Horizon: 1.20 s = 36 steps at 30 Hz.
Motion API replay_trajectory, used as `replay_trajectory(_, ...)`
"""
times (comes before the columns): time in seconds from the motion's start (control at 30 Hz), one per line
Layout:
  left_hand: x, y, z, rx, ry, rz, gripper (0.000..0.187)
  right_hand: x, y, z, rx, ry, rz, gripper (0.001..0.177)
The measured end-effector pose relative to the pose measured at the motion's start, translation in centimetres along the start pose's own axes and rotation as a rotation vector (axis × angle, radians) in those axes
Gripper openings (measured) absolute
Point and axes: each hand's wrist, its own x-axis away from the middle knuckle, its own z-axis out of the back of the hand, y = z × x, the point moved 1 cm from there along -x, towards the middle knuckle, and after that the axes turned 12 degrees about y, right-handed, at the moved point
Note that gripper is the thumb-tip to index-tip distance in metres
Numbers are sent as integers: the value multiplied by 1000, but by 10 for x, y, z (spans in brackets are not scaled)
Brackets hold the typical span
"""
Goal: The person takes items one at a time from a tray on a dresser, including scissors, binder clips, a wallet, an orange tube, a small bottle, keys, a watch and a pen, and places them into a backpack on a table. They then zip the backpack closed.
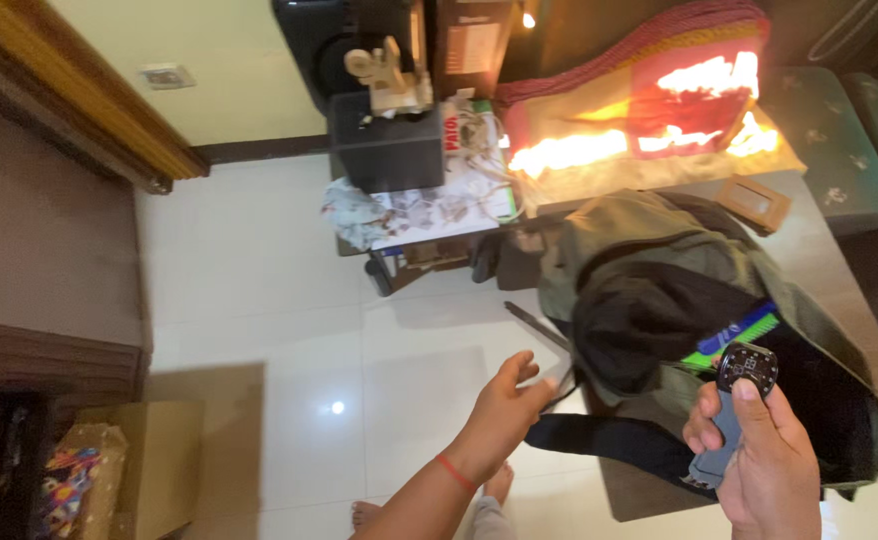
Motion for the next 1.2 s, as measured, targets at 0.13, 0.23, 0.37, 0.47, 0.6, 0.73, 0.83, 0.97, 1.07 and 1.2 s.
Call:
replay_trajectory(0.13, -22, 3, -49, 216, 26, 71, 78, -22, -6, 32, -35, -9, 4, 31)
replay_trajectory(0.23, -29, 1, -74, 335, 33, 23, 73, -40, -8, 50, -88, -17, 6, 30)
replay_trajectory(0.37, -29, -1, -101, 315, 40, -182, 61, -61, -10, 67, -83, -10, 20, 30)
replay_trajectory(0.47, -11, -4, -117, 108, -116, -355, 50, -78, -9, 79, -61, 50, 40, 30)
replay_trajectory(0.6, -2, 16, -131, 297, -111, -376, 41, -107, -6, 93, 32, 195, 93, 21)
replay_trajectory(0.73, 2, 52, -123, 499, -78, -421, 40, -139, 7, 105, 369, 205, -51, 19)
replay_trajectory(0.83, 10, 70, -124, 566, -58, -319, 42, -164, 32, 107, 403, 68, -75, 19)
replay_trajectory(0.97, 21, 76, -124, 525, 3, -163, 43, -218, 90, 108, 639, 15, 0, 28)
replay_trajectory(1.07, 23, 75, -123, 533, -19, -217, 44, -271, 138, 103, 869, -42, 257, 42)
replay_trajectory(1.2, 27, 68, -122, 511, -77, -281, 42, -324, 178, 88, 331, -184, 84, 41)
